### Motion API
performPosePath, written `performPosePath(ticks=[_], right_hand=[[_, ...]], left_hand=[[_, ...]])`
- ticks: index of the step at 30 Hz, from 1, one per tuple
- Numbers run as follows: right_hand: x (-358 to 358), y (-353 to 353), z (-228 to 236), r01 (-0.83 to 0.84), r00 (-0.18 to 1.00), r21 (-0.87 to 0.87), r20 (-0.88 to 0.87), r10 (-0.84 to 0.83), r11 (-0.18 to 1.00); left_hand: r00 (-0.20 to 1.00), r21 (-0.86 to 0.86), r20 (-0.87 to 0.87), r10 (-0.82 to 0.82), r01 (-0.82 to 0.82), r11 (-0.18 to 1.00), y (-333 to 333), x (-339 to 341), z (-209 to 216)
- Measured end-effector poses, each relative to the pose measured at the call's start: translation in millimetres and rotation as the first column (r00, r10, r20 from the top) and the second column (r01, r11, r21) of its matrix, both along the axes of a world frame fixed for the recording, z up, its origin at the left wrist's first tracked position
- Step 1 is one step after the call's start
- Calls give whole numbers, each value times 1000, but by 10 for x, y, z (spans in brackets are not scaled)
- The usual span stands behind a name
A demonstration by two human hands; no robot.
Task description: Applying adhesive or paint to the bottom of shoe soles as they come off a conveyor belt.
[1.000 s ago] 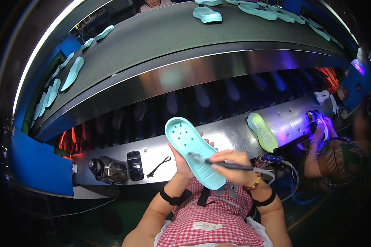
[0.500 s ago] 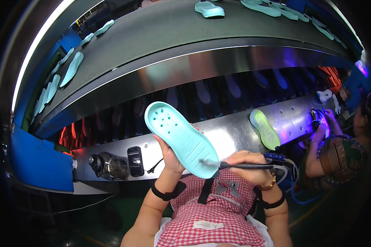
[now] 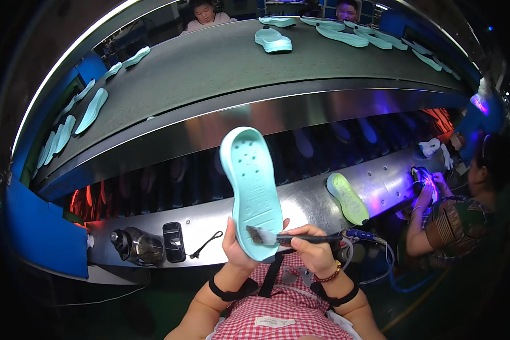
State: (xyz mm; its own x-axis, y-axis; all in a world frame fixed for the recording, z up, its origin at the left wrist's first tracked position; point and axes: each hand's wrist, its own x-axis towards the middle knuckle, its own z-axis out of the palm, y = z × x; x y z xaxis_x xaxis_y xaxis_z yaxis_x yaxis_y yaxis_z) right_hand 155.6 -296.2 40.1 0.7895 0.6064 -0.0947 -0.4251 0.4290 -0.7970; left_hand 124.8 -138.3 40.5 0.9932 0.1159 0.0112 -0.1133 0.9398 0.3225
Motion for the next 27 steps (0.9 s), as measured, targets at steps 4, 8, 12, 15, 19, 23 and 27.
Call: performPosePath(ticks=[4,8,12,15,19,23,27], right_hand=[[-33,-7,89,-44,898,-230,418,139,972],[19,14,173,73,877,-332,471,99,940],[119,37,264,-163,762,-318,560,324,934],[231,26,325,150,697,-334,704,140,931],[305,23,376,-49,596,-383,730,335,922],[235,16,409,27,556,-451,748,362,892],[200,-36,476,-268,317,-494,766,560,827]], left_hand=[[999,0,-11,-48,48,999,80,38,-145],[994,-134,48,-97,103,986,131,85,-231],[993,-139,13,-121,122,983,156,72,-230],[992,-142,52,-111,117,983,197,54,-233],[998,27,-5,-70,70,997,262,107,-245],[994,37,7,-109,108,993,352,178,-225],[943,-148,137,-304,323,935,453,216,-153]])
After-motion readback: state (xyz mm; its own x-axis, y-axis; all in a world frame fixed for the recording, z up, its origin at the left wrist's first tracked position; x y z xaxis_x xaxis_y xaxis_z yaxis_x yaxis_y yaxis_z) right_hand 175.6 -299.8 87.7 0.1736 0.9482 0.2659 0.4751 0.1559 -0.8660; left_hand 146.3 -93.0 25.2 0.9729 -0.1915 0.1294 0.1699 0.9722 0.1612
